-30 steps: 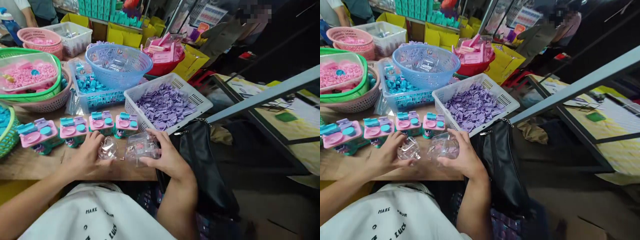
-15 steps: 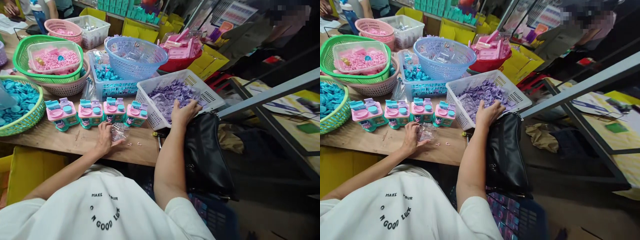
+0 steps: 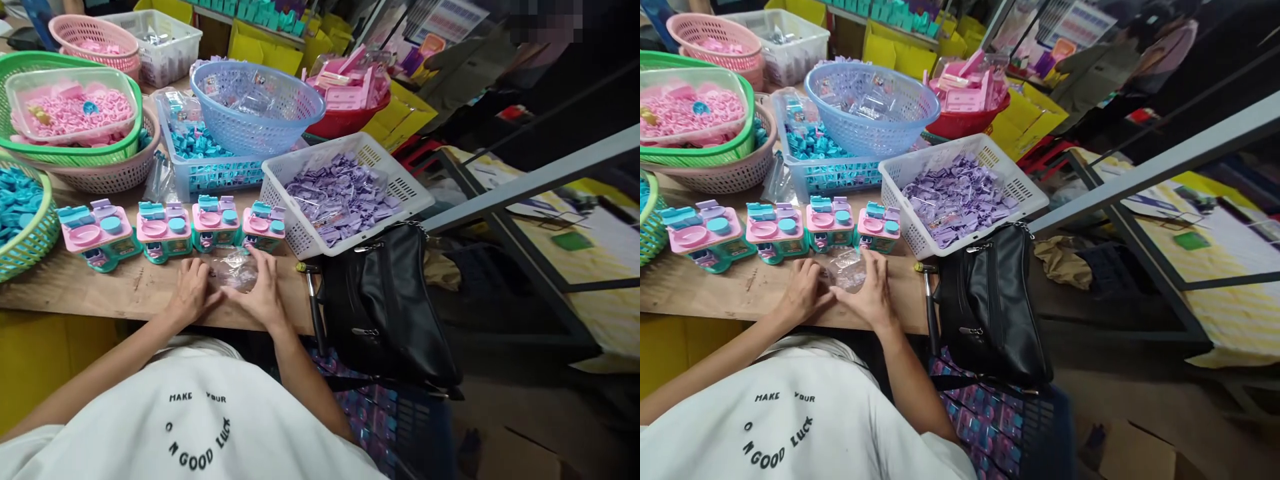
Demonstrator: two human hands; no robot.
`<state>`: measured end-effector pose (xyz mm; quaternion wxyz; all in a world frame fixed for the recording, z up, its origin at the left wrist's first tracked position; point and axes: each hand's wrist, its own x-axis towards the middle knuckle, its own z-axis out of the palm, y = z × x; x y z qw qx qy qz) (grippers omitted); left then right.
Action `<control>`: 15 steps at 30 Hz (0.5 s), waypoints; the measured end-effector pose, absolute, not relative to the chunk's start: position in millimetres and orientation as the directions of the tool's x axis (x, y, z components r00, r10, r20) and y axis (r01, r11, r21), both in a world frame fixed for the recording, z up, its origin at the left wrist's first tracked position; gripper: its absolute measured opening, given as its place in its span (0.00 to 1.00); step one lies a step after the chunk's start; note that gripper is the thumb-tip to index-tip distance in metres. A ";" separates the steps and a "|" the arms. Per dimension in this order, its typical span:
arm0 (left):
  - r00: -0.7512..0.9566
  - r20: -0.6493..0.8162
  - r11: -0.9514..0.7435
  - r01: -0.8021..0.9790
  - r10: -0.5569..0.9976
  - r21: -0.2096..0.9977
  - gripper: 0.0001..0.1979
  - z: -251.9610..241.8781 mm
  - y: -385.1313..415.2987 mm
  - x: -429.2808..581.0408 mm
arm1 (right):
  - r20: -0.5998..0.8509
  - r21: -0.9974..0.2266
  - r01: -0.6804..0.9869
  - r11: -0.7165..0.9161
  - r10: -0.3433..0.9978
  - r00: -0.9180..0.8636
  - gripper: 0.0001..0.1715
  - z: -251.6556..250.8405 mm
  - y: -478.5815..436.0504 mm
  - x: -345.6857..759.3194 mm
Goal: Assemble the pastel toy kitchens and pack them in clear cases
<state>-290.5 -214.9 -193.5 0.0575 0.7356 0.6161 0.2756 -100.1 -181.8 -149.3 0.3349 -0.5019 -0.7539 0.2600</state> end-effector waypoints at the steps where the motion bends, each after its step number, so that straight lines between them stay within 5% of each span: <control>1: 0.101 0.309 -0.226 0.887 0.946 0.403 0.11 -188.7 -217.4 -297.5 | 0.227 -0.704 0.607 0.369 0.927 -0.299 0.52 -141.1 -181.9 -86.8; 4: 0.076 0.292 -0.180 0.919 0.954 0.351 0.08 -177.2 -225.4 -321.8 | 0.040 -0.572 0.728 0.378 0.899 -0.436 0.54 -117.7 -186.3 -39.3; 7: -0.007 0.311 -0.102 0.938 0.950 0.331 0.10 -175.2 -234.0 -340.3 | -0.103 -0.349 0.892 0.287 0.934 -0.341 0.53 -112.3 -192.5 -6.2; 11: -0.033 0.403 -0.105 0.943 0.915 0.315 0.14 -172.5 -244.6 -343.4 | 0.066 -0.177 0.962 0.208 0.978 -0.200 0.39 -132.8 -198.2 -8.3; 15: 0.102 0.469 -0.239 0.940 0.877 0.243 0.25 -144.6 -235.3 -331.3 | 0.075 -0.151 0.831 0.535 0.844 -0.531 0.29 -163.7 -206.2 -40.1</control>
